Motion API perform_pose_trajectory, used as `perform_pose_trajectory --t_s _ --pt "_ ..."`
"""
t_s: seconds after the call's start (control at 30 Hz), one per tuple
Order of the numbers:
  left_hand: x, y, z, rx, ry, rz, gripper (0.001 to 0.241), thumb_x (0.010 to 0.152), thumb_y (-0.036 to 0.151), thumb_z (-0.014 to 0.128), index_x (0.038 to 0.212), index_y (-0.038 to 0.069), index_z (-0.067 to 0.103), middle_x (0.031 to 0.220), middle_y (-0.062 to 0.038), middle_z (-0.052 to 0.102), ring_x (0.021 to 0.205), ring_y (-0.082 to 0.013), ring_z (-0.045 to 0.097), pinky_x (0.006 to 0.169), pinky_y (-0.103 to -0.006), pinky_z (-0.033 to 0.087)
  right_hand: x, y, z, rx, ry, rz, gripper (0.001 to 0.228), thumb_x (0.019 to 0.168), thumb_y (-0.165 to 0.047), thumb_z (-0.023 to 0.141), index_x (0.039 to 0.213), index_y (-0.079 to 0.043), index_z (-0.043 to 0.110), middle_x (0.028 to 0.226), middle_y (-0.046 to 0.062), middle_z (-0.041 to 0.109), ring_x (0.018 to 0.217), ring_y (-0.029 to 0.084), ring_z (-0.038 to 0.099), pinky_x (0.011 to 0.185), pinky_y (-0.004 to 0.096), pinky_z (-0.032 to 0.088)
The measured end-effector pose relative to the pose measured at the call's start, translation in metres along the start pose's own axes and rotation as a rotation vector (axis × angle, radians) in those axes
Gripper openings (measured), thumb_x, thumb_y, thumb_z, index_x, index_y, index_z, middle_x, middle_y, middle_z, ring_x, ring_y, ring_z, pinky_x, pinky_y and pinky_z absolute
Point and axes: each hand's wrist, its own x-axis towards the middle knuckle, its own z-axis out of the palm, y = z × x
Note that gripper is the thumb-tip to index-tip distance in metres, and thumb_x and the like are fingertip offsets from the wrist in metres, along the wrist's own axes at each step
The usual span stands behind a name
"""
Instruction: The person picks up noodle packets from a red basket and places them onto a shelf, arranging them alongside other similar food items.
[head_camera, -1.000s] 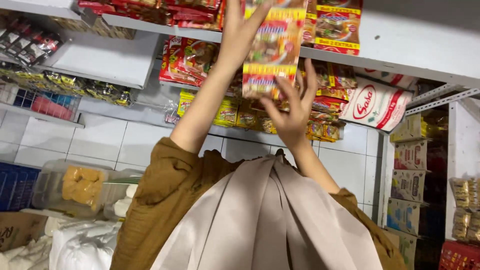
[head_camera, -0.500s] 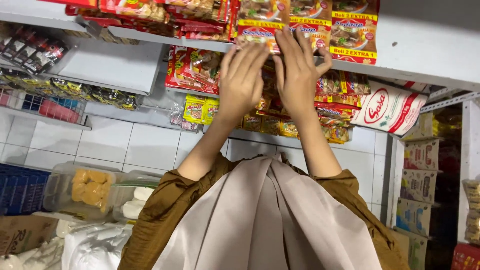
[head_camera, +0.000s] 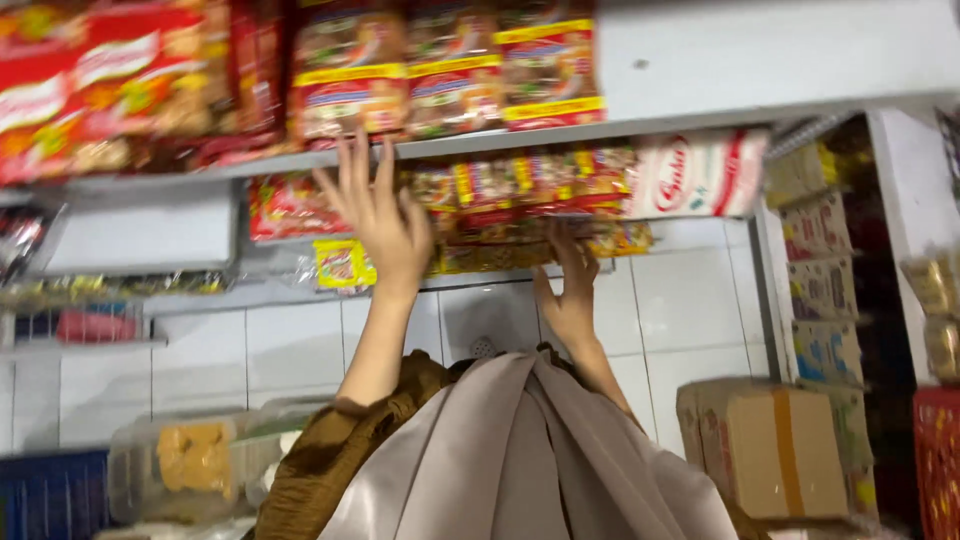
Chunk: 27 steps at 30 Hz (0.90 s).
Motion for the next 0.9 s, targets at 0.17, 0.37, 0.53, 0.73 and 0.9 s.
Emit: perform_pose_trajectory --t_s 0.17,0.37,0.53,0.73,0.9 --pt "-0.090 0.061 0.057 -0.350 -0.202 0.202 0.043 0.084 0.002 0.059 0.127 0.006 0.065 0.135 -0.013 0.060 0.136 -0.0354 0.052 0.126 -0.0650 0.024 -0.068 0.057 -0.053 -0.101 0.098 0.228 0.052 0.095 -0.015 0.070 0.145 -0.008 0.056 0.143 0.013 0.062 0.128 0.031 0.055 0.112 0.043 0.040" --pt "-0.157 0.170 0.102 -0.783 -1.040 0.408 0.039 0.090 0.006 0.063 0.128 0.007 0.065 0.125 -0.014 0.064 0.120 -0.0362 0.058 0.110 -0.0479 0.041 -0.104 0.070 -0.169 -0.294 0.219 0.309 0.054 0.094 -0.016 0.071 0.144 -0.005 0.054 0.145 0.015 0.060 0.131 0.033 0.057 0.112 0.045 0.038" --pt "-0.176 0.263 0.146 -0.797 -1.230 0.628 0.040 0.089 0.007 0.061 0.129 0.008 0.065 0.123 -0.012 0.067 0.118 -0.0342 0.059 0.104 -0.0455 0.044 -0.158 0.075 -0.264 -0.365 0.316 0.447 0.052 0.095 -0.016 0.072 0.144 -0.008 0.056 0.145 0.014 0.060 0.129 0.033 0.059 0.111 0.043 0.040" --pt "-0.209 0.401 0.189 -0.871 -1.269 0.800 0.035 0.094 0.011 0.062 0.128 0.009 0.066 0.124 -0.010 0.068 0.117 -0.0330 0.061 0.104 -0.0460 0.044 -0.253 0.089 -0.359 -0.333 0.456 0.670 0.051 0.095 -0.018 0.068 0.144 -0.008 0.054 0.138 0.013 0.062 0.116 0.028 0.070 0.104 0.041 0.044" --pt "-0.269 0.493 0.198 -0.974 -1.378 0.927 0.036 0.094 0.011 0.063 0.129 0.009 0.066 0.123 -0.010 0.067 0.117 -0.0324 0.062 0.104 -0.0448 0.045 -0.325 0.090 -0.395 -0.415 0.529 0.858 0.049 0.097 -0.016 0.070 0.143 -0.009 0.055 0.134 0.015 0.063 0.118 0.029 0.068 0.099 0.042 0.043"
